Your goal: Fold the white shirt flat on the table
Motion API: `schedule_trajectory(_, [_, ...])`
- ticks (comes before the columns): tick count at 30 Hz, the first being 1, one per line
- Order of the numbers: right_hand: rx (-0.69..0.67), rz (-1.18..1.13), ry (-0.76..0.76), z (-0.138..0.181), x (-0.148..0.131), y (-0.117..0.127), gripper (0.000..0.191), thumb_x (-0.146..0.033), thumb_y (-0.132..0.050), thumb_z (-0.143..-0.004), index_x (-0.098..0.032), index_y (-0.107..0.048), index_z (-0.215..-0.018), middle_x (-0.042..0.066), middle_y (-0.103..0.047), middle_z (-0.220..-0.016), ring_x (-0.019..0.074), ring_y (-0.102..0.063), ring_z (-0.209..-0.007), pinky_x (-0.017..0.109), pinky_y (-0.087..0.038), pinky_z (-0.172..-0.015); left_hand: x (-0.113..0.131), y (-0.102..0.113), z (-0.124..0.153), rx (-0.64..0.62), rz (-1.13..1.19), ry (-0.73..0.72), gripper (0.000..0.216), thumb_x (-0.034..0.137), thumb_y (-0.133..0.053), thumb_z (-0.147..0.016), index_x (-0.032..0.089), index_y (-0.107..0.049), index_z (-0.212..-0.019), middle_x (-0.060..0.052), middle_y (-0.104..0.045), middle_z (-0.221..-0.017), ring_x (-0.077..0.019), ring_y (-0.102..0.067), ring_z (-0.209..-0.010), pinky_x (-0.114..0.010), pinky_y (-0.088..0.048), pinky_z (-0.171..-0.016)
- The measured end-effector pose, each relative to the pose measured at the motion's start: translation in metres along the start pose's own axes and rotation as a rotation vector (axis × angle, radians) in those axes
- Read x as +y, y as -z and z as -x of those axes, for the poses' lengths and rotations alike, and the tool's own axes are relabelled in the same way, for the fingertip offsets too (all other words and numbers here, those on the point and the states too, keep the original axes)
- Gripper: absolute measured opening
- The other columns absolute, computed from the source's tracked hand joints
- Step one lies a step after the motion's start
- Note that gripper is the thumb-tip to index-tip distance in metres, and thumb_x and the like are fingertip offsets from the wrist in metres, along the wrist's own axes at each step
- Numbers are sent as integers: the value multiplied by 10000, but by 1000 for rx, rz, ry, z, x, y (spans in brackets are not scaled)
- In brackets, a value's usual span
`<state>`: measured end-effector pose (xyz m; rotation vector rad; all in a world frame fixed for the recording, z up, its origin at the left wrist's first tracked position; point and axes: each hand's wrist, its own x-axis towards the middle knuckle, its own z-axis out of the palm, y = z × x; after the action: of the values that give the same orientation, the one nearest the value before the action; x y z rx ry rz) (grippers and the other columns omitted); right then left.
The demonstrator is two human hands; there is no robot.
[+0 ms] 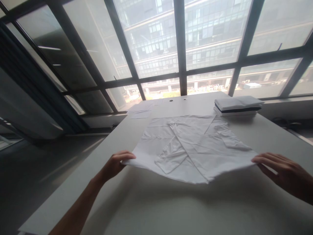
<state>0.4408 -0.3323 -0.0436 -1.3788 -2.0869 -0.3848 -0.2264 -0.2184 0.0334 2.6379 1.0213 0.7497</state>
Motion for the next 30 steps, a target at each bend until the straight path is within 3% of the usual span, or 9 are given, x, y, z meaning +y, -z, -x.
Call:
schedule_trajectory(3, [-7, -124, 48, -14, 15, 2, 185, -389, -623, -952, -290, -746, -1049, 82, -766, -1044, 266, -724, -949, 403, -596, -828, -4, 9, -18, 27, 59, 33, 212, 322, -595, -998, 211, -776, -995, -71, -759, -987, -193, -715, -870, -250, -535, -780])
schedule_trajectory(7, [14, -255, -96, -31, 29, -1, 234, -465, -644, -937, -290, -760, -1039, 106, -766, -1047, 261, -727, -891, 379, -596, -761, -14, 9, -35, 84, 106, 150, 294, 434, -628, -966, 187, -783, -927, -72, -767, -920, -205, -704, -834, -259, -530, -754])
schedule_trajectory(11, [-24, -354, -356, -47, 39, -13, 382, -597, -664, -873, -258, -786, -1000, 136, -776, -1022, 258, -720, -773, 355, -561, -634, -33, -9, -48, 140, 153, 380, 433, 589, -690, -861, 168, -782, -905, -69, -772, -866, -226, -692, -795, -273, -536, -702])
schedule_trajectory(15, [-77, -422, -562, -65, 49, -34, 472, -630, -688, -792, -204, -789, -968, 139, -786, -949, 292, -725, -796, 357, -531, -658, -52, -31, -62, 185, 279, 593, 589, 699, -705, -752, 147, -758, -949, -78, -769, -848, -240, -695, -768, -282, -540, -633])
schedule_trajectory(18, [-107, -381, -666, -73, 52, -50, 495, -615, -702, -727, -176, -787, -940, 122, -782, -887, 287, -704, -765, 358, -500, -682, -63, -45, -73, 184, 254, 687, 590, 690, -736, -675, 150, -754, -912, -78, -766, -823, -239, -693, -748, -281, -528, -628])
schedule_trajectory(23, [-174, -373, -754, -74, 49, -65, 512, -587, -681, -718, -149, -787, -959, 90, -761, -819, 249, -663, -734, 333, -452, -681, -78, -59, -75, 188, 96, 711, 494, 630, -672, -701, 164, -747, -849, -63, -755, -776, -247, -687, -745, -284, -491, -654])
schedule_trajectory(30, [10, -312, -767, -84, 52, -73, 603, -648, -681, -676, -124, -781, -957, 114, -751, -840, 245, -642, -737, 348, -451, -699, -94, -63, -66, 181, -132, 701, 427, 585, -499, -852, 199, -682, -843, -71, -742, -824, -243, -666, -753, -284, -450, -676])
